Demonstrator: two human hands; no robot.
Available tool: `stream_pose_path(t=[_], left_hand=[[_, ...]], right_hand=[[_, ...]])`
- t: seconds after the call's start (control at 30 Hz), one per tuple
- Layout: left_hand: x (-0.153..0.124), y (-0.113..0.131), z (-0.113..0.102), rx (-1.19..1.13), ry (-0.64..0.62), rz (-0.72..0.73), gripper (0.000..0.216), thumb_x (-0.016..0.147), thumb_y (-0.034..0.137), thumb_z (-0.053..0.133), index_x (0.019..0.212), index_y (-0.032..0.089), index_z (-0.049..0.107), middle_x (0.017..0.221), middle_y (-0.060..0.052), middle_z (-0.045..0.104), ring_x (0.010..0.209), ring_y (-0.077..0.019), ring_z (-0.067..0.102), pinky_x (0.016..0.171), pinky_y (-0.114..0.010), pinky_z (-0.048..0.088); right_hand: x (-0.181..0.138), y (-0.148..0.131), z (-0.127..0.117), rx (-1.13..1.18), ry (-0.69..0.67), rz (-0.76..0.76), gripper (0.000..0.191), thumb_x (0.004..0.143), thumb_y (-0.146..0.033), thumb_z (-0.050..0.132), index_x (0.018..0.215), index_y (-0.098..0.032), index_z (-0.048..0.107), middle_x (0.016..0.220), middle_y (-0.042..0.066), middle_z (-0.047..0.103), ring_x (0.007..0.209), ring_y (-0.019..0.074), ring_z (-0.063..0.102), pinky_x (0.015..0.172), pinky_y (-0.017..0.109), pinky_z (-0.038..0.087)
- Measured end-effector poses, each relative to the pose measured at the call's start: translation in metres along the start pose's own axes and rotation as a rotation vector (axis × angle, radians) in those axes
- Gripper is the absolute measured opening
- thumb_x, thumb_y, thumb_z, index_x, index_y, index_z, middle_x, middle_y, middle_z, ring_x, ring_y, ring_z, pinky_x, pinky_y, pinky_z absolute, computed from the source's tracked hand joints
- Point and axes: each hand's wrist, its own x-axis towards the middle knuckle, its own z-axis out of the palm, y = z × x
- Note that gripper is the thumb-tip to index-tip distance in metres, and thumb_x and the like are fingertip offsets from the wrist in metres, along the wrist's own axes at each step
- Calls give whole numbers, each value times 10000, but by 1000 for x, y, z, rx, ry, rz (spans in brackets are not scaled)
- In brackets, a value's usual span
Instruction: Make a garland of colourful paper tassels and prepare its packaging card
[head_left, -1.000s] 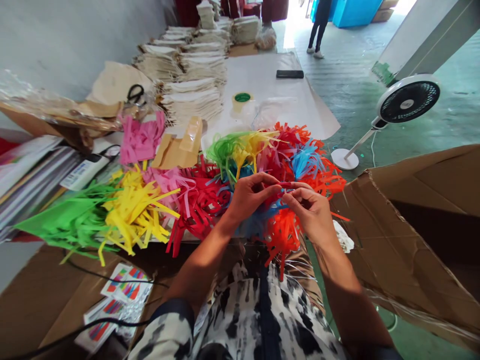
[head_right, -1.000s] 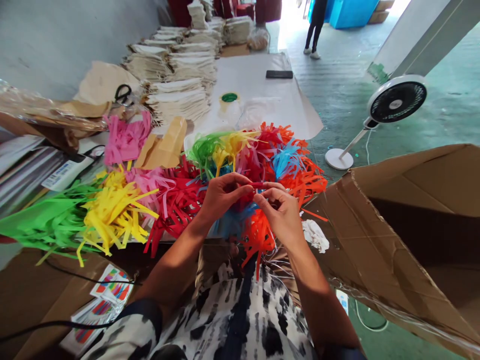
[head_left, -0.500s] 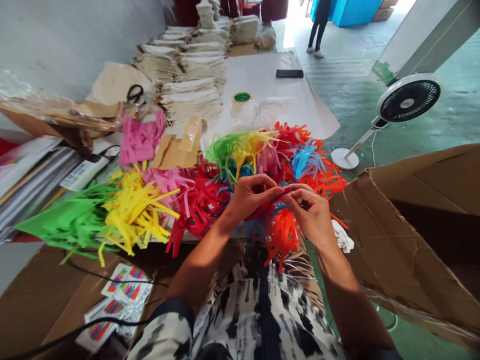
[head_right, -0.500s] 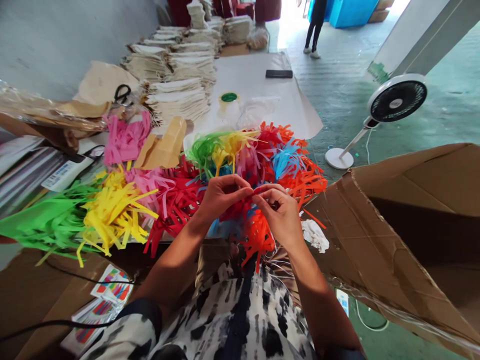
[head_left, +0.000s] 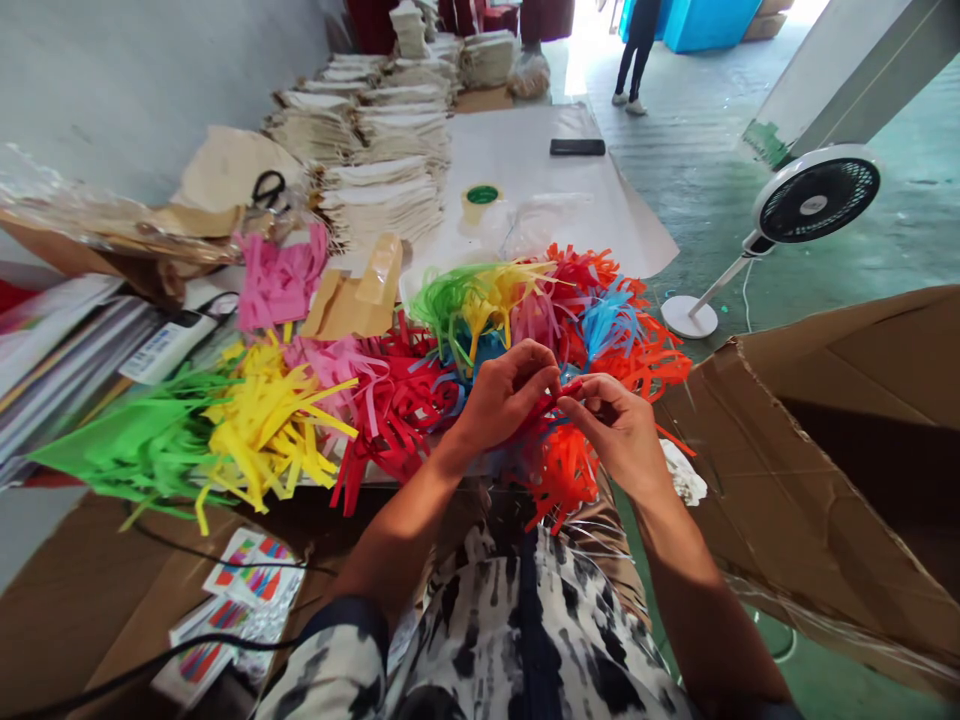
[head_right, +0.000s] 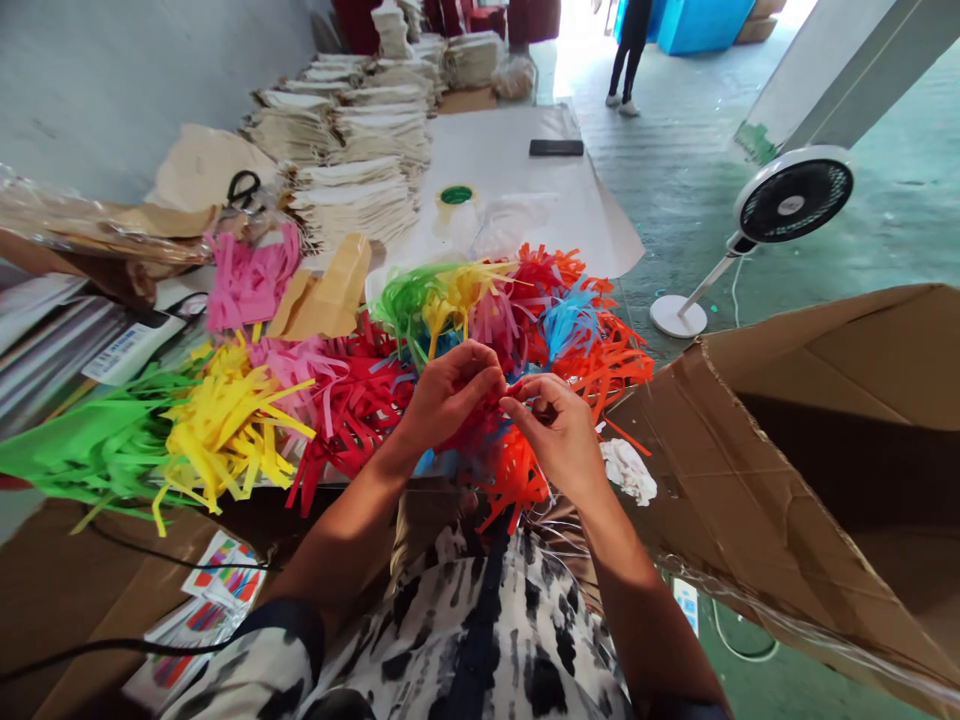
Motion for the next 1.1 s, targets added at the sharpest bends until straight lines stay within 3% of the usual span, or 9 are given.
stream_pose_path(t=[0.27, 0.43, 0.77, 1.1], left_hand=[[-1, 5, -1, 122, -16, -10, 281, 975, 394, 726, 1162, 193, 784, 833, -12, 766, 694, -102, 643, 642, -218, 479], [0, 10, -3, 90, -66, -28, 265, 927, 407, 789, 1045, 176, 842, 960, -72, 825, 818, -155, 720, 730, -255, 546], [1, 8, -4, 67, -129, -98, 312, 944, 463, 756, 960, 152, 742, 845, -22, 726, 681, -102, 595, 634, -231, 463], [-5, 11, 8, 700, -13, 170, 154, 1068, 310, 536, 1000, 206, 627, 946, -42, 733, 847, -176, 648, 801, -303, 457]], right_hand=[[1, 0, -1, 19, -3, 7, 317, 871, -478, 827, 767, -205, 705, 918, 21, 677, 666, 123, 472, 608, 304, 341], [1, -2, -2, 35, -11, 17, 339, 851, -491, 849, 755, -205, 695, 875, 5, 664, 641, 114, 452, 589, 303, 319], [0, -2, -2, -5, -35, -18, 344, 890, -495, 813, 751, -204, 690, 949, 32, 686, 723, 136, 529, 628, 303, 373], [0, -5, 0, -8, 2, 13, 296, 865, -491, 816, 814, -213, 727, 927, 26, 682, 660, 122, 463, 594, 291, 364]])
